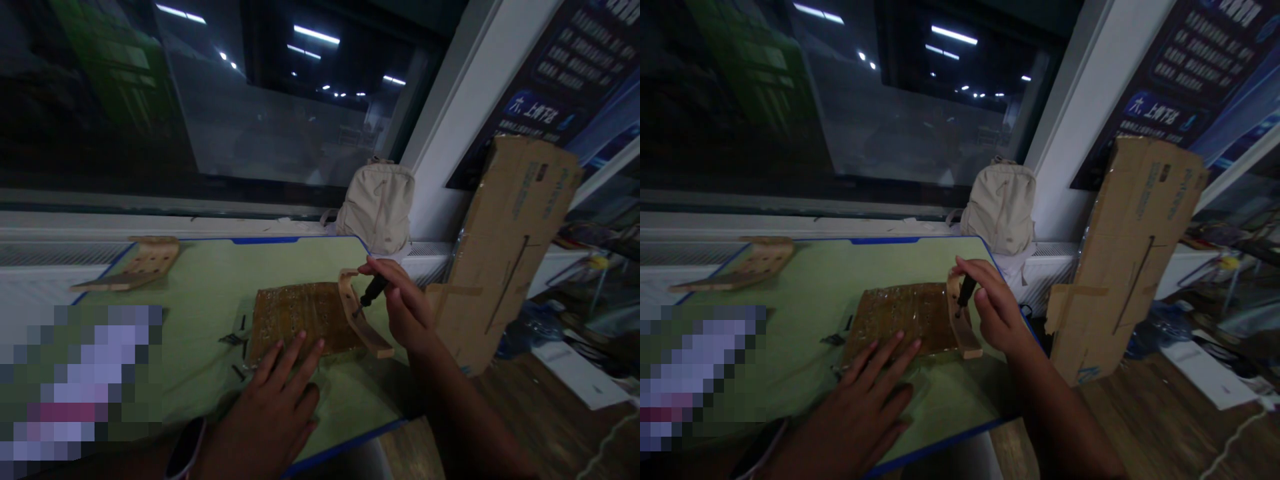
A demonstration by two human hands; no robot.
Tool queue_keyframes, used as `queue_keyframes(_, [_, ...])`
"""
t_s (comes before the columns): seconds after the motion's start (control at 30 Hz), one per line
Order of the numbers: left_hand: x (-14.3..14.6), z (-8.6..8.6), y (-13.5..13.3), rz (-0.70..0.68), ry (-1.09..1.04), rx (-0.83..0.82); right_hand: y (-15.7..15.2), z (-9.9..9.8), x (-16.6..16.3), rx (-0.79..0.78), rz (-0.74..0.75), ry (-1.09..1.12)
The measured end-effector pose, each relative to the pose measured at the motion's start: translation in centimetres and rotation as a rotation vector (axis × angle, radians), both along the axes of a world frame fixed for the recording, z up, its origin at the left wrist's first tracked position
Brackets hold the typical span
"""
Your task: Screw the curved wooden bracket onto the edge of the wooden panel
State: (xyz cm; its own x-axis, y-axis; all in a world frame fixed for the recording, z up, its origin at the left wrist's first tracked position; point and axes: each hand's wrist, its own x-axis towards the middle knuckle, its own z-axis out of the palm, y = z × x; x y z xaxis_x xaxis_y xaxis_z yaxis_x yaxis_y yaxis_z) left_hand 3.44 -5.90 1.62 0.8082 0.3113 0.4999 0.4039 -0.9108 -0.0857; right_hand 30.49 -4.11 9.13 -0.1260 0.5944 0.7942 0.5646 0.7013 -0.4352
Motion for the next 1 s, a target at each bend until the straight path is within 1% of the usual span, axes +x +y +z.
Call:
queue_keyframes(0.1, [-0.05, 0.02, -0.03, 0.000, 0.010, -0.023, 0.18, -0.32, -0.16, -0.028, 0.000, 0.115])
queue_keyframes(0.2, [-0.14, 0.09, -0.12, -0.010, 0.012, -0.027, 0.45, -0.64, 0.22, 0.008, -0.108, 0.218])
queue_keyframes(0.27, [-0.16, 0.14, -0.13, -0.016, 0.003, -0.019, 0.53, -0.59, 0.56, 0.047, -0.199, 0.180])
queue_keyframes(0.33, [-0.14, 0.18, -0.09, -0.016, -0.001, -0.010, 0.49, -0.33, 0.75, 0.064, -0.236, 0.099])
queue_keyframes(0.37, [-0.12, 0.18, -0.07, -0.015, -0.002, -0.005, 0.43, -0.15, 0.75, 0.061, -0.218, 0.068])
queue_keyframes(0.43, [-0.08, 0.15, -0.01, -0.013, -0.002, 0.002, 0.26, 0.16, 0.55, 0.048, -0.129, 0.052])
queue_keyframes(0.5, [-0.05, 0.06, 0.05, -0.013, 0.001, 0.007, 0.12, 0.28, 0.20, 0.008, -0.017, 0.084])
queue_keyframes(0.57, [-0.05, -0.05, 0.08, -0.011, 0.003, 0.007, 0.06, 0.15, -0.10, -0.065, 0.068, 0.150])
queue_keyframes(0.63, [-0.07, -0.13, 0.09, -0.009, 0.000, 0.004, 0.14, -0.17, -0.21, -0.116, 0.094, 0.231])
queue_keyframes(0.7, [-0.10, -0.12, 0.09, -0.005, 0.002, -0.005, 0.29, -0.48, -0.05, -0.113, 0.031, 0.289])
queue_keyframes(0.73, [-0.11, -0.08, 0.09, -0.006, 0.005, -0.007, 0.37, -0.58, 0.10, -0.088, -0.036, 0.288])
queue_keyframes(0.8, [-0.12, 0.01, 0.08, -0.007, 0.005, -0.003, 0.45, -0.61, 0.46, -0.019, -0.182, 0.206])
queue_keyframes(0.87, [-0.10, 0.08, 0.08, -0.009, -0.003, 0.008, 0.42, -0.45, 0.71, 0.065, -0.257, 0.082])
queue_keyframes(0.93, [-0.07, 0.07, 0.08, -0.002, -0.006, 0.011, 0.29, -0.25, 0.73, 0.115, -0.219, -0.003])
queue_keyframes(1.0, [-0.06, -0.01, 0.07, 0.004, -0.007, 0.015, 0.16, -0.13, 0.55, 0.098, -0.121, -0.012])
